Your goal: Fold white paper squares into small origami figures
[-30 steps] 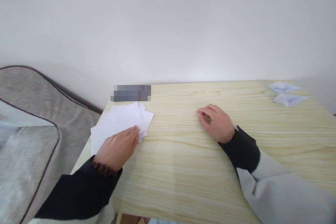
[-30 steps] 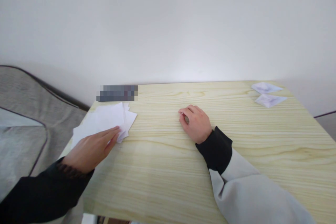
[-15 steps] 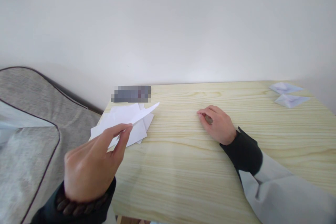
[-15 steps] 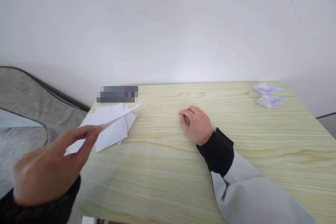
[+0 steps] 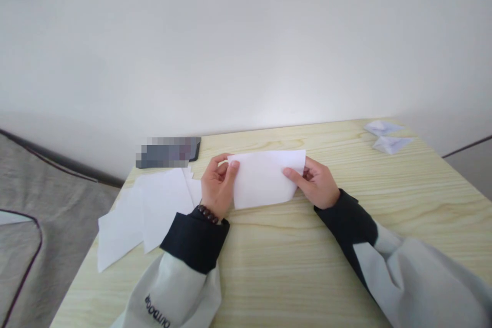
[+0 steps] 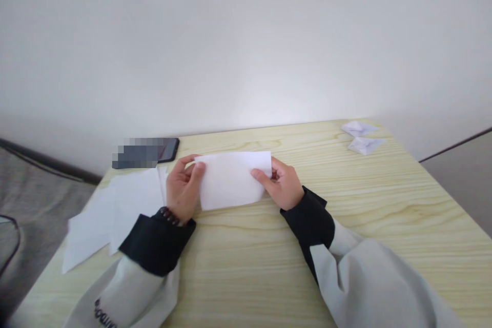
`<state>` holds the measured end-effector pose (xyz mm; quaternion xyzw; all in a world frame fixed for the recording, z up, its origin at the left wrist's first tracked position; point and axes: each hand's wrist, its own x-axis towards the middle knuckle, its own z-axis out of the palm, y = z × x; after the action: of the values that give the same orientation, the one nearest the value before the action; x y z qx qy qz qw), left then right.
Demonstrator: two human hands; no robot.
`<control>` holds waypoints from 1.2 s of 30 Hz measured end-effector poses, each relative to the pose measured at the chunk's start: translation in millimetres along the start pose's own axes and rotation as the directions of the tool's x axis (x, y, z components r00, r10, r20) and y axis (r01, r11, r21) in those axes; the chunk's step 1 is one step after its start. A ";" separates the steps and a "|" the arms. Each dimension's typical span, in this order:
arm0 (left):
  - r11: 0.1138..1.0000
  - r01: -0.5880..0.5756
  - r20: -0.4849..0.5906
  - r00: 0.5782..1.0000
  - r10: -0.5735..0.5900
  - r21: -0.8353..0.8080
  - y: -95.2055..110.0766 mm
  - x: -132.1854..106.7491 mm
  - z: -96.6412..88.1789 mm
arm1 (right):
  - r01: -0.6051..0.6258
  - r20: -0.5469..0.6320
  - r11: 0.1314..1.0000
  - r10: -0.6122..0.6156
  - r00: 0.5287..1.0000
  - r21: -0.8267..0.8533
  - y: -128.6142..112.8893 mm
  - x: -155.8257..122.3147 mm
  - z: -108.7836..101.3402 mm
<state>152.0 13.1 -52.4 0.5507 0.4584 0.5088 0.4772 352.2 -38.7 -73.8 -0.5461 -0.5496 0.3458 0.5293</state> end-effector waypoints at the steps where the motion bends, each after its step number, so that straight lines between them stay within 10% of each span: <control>1: 0.996 0.051 0.056 0.997 -0.047 -0.071 0.4 -0.1 -0.7 | -0.052 -0.018 0.998 0.052 0.998 0.029 -1.1 -0.1 0.6; 7: 0.971 0.235 0.293 0.926 -0.240 0.052 2.1 -0.5 -7.8 | -0.138 0.090 0.982 0.127 0.988 0.132 -5.9 1.5 -8.5; 11: 0.956 0.131 0.357 0.907 -0.222 0.264 2.3 1.8 -10.7 | -0.324 0.515 0.895 0.130 0.847 0.307 -5.8 6.4 -30.8; 16: 0.908 0.000 0.462 0.861 -0.214 0.420 8.7 -0.1 -9.4 | -0.441 0.644 0.882 0.241 0.726 0.167 -9.2 6.6 -33.6; 24: 0.962 0.270 0.390 0.891 -0.234 -0.039 9.0 -3.9 -1.9 | -0.360 0.366 0.899 0.257 0.895 0.250 -8.4 -2.2 -14.3; 36: 0.966 0.258 0.450 0.859 -0.244 0.032 4.4 -10.7 12.3 | -0.302 0.380 0.889 0.162 0.910 0.344 -6.6 -2.0 -11.4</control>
<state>163.7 1.2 -49.6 0.5819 0.3956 0.3079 0.6404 361.3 -44.0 -65.6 -0.4221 -0.4811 0.6005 0.4793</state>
